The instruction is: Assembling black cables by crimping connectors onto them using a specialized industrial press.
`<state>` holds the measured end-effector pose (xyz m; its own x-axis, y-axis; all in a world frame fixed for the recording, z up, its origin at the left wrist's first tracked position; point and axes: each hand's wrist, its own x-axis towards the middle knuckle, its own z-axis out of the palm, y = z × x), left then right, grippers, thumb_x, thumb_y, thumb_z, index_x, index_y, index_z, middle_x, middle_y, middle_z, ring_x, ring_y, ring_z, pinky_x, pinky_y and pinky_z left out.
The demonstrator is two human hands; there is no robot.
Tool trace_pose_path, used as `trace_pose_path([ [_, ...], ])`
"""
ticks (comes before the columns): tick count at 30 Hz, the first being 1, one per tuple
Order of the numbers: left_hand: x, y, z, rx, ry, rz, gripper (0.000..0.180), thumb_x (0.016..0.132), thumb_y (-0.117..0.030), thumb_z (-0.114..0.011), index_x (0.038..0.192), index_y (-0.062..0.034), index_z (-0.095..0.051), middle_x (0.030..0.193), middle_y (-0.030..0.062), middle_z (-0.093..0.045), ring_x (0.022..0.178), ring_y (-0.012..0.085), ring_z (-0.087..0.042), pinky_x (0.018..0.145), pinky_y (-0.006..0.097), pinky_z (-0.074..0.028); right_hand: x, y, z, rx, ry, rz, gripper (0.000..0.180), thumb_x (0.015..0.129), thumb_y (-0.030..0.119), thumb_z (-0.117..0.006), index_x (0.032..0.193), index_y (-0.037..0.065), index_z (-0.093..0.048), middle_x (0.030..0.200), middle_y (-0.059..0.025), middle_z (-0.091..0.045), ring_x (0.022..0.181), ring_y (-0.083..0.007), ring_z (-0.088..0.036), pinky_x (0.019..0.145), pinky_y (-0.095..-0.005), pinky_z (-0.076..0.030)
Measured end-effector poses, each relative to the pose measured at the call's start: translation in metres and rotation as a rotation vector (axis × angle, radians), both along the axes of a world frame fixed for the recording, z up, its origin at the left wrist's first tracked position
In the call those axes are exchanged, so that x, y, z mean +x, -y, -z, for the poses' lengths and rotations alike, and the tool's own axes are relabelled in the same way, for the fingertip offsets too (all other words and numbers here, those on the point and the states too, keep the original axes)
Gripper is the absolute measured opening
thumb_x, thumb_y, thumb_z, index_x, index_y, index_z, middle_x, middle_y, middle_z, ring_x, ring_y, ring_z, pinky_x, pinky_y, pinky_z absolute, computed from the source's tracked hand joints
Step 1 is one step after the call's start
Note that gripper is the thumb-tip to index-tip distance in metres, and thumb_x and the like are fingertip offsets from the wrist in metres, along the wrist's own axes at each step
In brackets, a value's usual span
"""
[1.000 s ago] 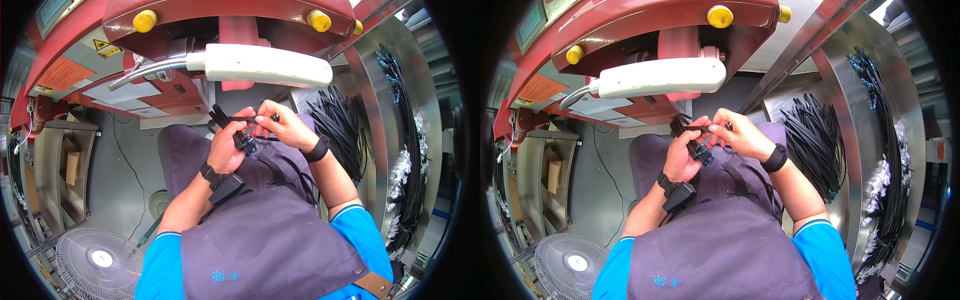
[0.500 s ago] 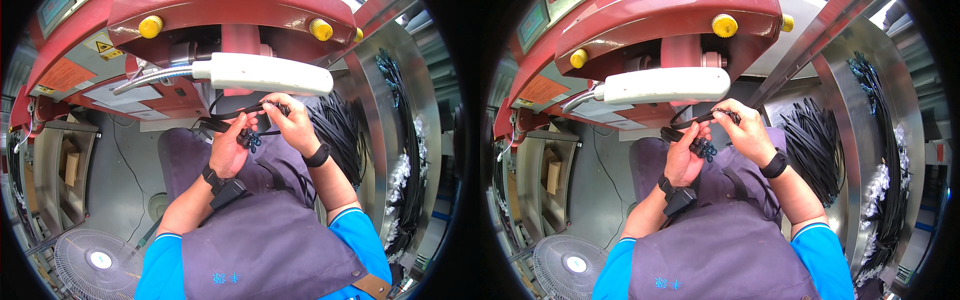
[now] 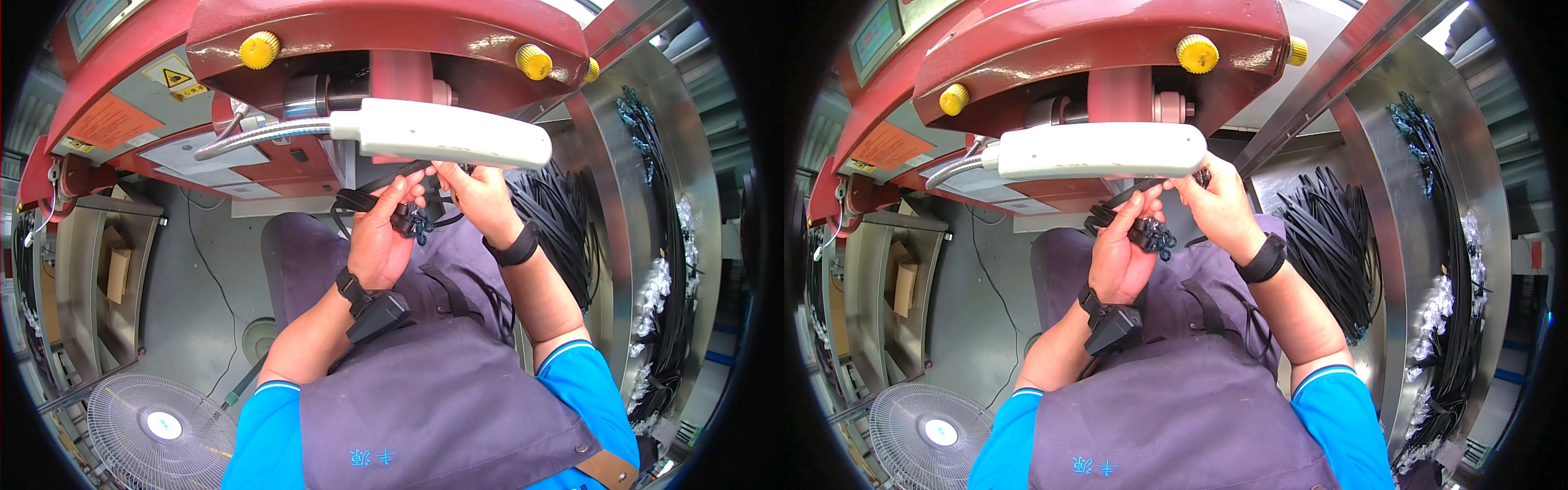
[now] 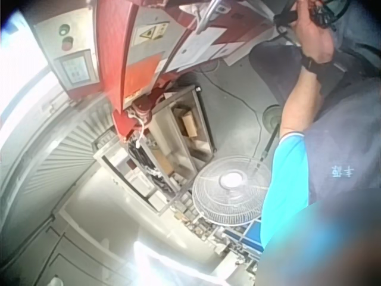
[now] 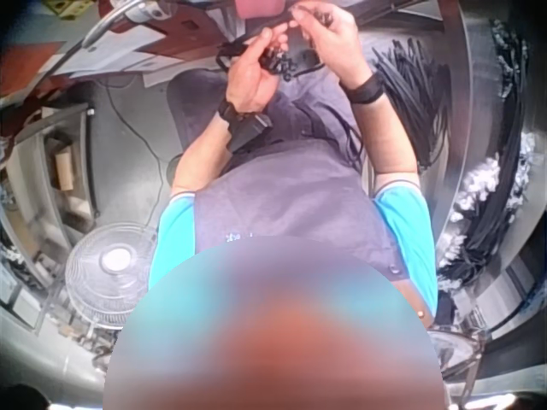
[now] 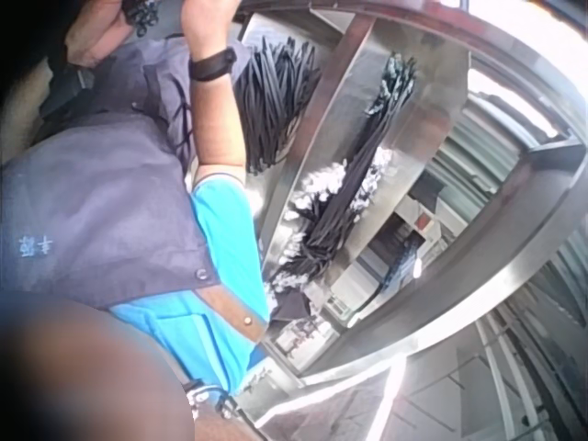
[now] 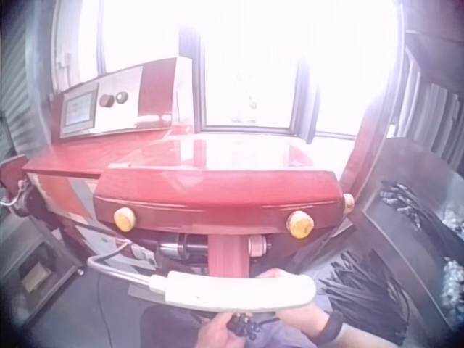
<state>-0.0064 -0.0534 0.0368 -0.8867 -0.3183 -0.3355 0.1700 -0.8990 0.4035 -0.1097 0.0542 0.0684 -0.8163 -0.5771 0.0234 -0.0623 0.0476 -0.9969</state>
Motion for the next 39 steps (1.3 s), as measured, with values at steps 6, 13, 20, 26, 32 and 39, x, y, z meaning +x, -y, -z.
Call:
trace_pose_path([
  [6, -0.001, 0.0, -0.002, -0.003, 0.006, -0.009, 0.017, 0.091, -0.011, -0.059, 0.101, 0.0026, -0.062, 0.102, 0.0118, -0.064, 0.084, 0.0136, -0.059, 0.077, 0.027, -0.05, -0.002, 0.001, -0.008, 0.067, 0.016, -0.004, 0.01, 0.087, 0.007, -0.058, 0.092, 0.0, -0.062, 0.074, -0.0017, -0.064, 0.061, -0.0043, -0.051, 0.055, -0.0215, -0.042],
  [13, -0.001, 0.0, 0.001, -0.008, 0.031, -0.026, 0.016, 0.091, -0.012, -0.06, 0.1, 0.0016, -0.062, 0.105, 0.0131, -0.064, 0.084, 0.0141, -0.06, 0.078, 0.028, -0.051, -0.003, 0.003, -0.008, 0.083, 0.054, 0.007, 0.009, 0.085, 0.005, -0.058, 0.089, -0.001, -0.063, 0.073, -0.0014, -0.064, 0.06, -0.0041, -0.05, 0.054, -0.0218, -0.041],
  [20, -0.007, -0.003, -0.008, -0.005, -0.011, 0.002, 0.016, 0.091, -0.01, -0.059, 0.101, 0.0019, -0.063, 0.107, 0.0135, -0.065, 0.084, 0.0142, -0.06, 0.078, 0.029, -0.05, -0.007, -0.008, -0.009, 0.002, 0.107, 0.012, 0.007, 0.087, 0.006, -0.057, 0.088, 0.002, -0.063, 0.073, 0.0006, -0.061, 0.06, -0.0032, -0.048, 0.052, -0.0203, -0.039],
  [26, -0.003, -0.004, -0.001, -0.033, -0.025, 0.005, 0.017, 0.09, -0.01, -0.059, 0.102, 0.0027, -0.063, 0.107, 0.0135, -0.065, 0.083, 0.0137, -0.059, 0.077, 0.028, -0.05, -0.002, -0.008, -0.006, -0.044, 0.093, -0.006, 0.006, 0.088, 0.007, -0.059, 0.092, 0.003, -0.063, 0.076, 0.0002, -0.063, 0.062, -0.003, -0.048, 0.054, -0.0194, -0.039],
  [32, -0.001, -0.001, 0.001, -0.04, -0.016, -0.015, 0.017, 0.09, -0.011, -0.06, 0.101, 0.0025, -0.063, 0.106, 0.0135, -0.065, 0.083, 0.0137, -0.059, 0.076, 0.029, -0.05, -0.003, -0.005, -0.001, -0.036, 0.076, -0.025, 0.008, 0.088, 0.006, -0.059, 0.093, 0.002, -0.063, 0.079, -0.0009, -0.065, 0.063, -0.0034, -0.049, 0.055, -0.0197, -0.041],
  [39, -0.001, 0.001, 0.0, -0.03, -0.008, -0.012, 0.015, 0.091, -0.01, -0.059, 0.099, 0.0012, -0.063, 0.107, 0.014, -0.064, 0.084, 0.0141, -0.059, 0.076, 0.028, -0.05, -0.003, -0.002, 0.0, -0.048, 0.057, -0.008, 0.007, 0.086, 0.006, -0.06, 0.089, 0.002, -0.064, 0.075, 0.0002, -0.063, 0.06, -0.0032, -0.05, 0.052, -0.0198, -0.04],
])
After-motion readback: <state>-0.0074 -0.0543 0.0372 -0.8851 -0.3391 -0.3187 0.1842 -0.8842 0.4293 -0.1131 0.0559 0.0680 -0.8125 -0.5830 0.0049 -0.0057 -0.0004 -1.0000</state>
